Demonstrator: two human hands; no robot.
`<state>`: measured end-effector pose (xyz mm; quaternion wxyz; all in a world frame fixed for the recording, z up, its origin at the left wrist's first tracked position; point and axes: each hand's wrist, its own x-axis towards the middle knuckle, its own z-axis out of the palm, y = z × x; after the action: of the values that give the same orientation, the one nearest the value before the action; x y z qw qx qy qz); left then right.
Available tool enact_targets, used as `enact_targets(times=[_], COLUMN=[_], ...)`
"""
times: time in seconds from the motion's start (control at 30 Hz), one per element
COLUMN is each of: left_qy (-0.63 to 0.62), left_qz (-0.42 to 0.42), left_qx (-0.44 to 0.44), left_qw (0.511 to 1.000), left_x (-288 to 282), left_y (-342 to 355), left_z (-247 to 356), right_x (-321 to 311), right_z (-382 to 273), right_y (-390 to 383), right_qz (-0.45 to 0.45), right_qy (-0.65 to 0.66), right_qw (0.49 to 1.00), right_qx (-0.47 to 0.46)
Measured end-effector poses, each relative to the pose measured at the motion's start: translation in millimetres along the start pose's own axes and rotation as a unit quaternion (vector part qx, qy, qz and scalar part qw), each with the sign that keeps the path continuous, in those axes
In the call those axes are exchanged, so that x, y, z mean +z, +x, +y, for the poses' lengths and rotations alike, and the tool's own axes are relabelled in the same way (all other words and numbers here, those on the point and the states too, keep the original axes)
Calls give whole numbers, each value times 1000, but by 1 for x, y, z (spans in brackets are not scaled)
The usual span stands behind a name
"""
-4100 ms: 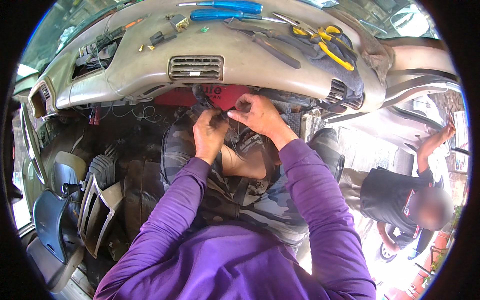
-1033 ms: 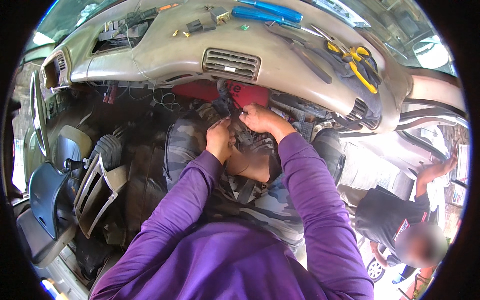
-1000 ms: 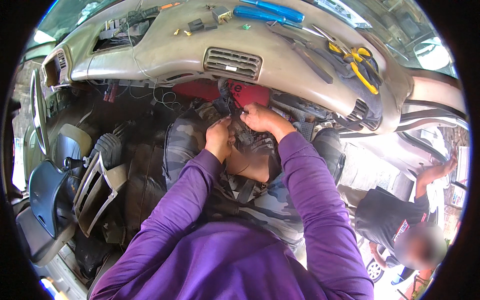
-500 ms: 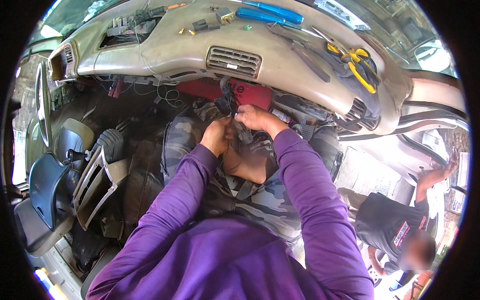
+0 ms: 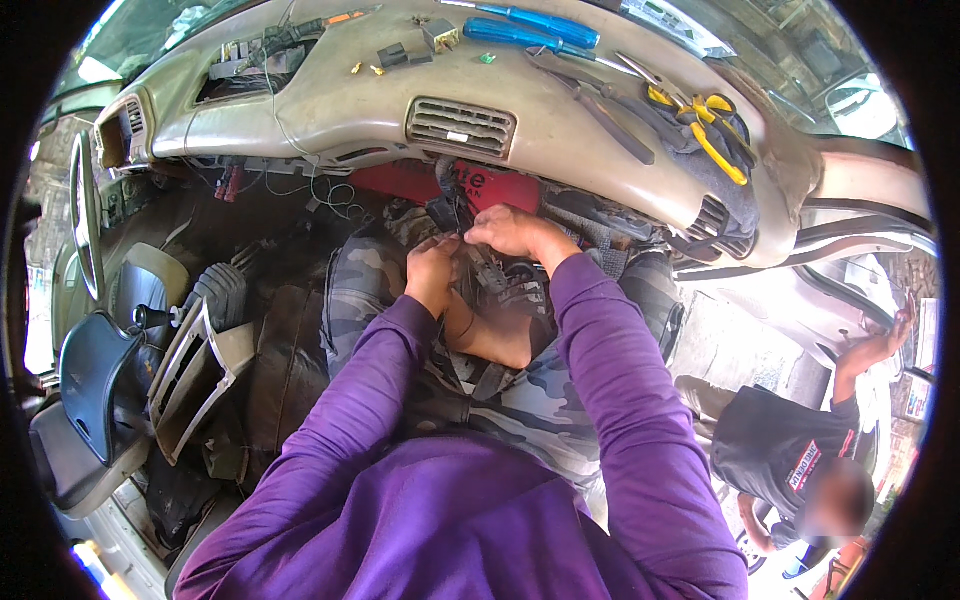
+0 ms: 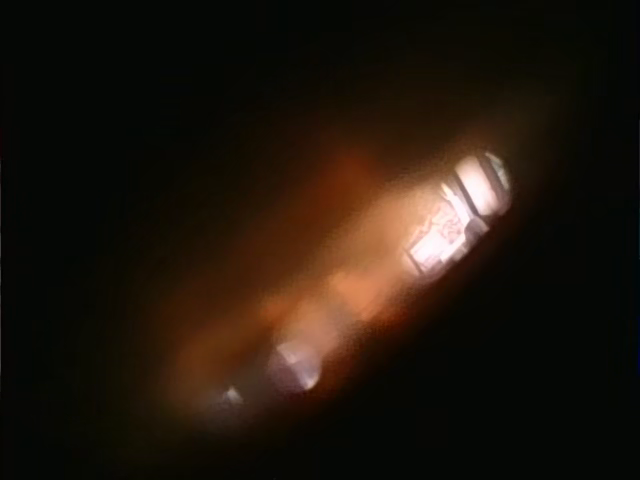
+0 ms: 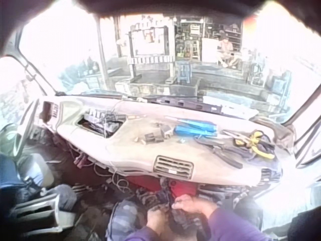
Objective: The person sits on the floor of a car and works on the vehicle's dashboard wiring. They strip wire ends, connect wires to connectors, and use pliers to crimp connections. Tools and parts are placed on the dashboard during the task.
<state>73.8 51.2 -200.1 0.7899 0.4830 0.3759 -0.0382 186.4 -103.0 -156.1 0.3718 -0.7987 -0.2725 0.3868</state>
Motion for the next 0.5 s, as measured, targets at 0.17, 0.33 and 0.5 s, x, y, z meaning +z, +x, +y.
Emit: enact_targets(times=[0.17,0.33,0.5], left_qy=[116,66,50], left_qz=[9,-12,53], left_qx=[104,77,-6], left_qw=[988,995,997], left_x=[4,1,11], left_y=[-4,-6,-23], left_z=[-6,-6,16], right_x=[-4,7,4], right_z=[-24,-5,-12], right_y=[-13,-4,-5], right_qz=[21,31,26], right_qy=[388,404,284], right_qw=[906,913,957], right_qx=[167,44,46])
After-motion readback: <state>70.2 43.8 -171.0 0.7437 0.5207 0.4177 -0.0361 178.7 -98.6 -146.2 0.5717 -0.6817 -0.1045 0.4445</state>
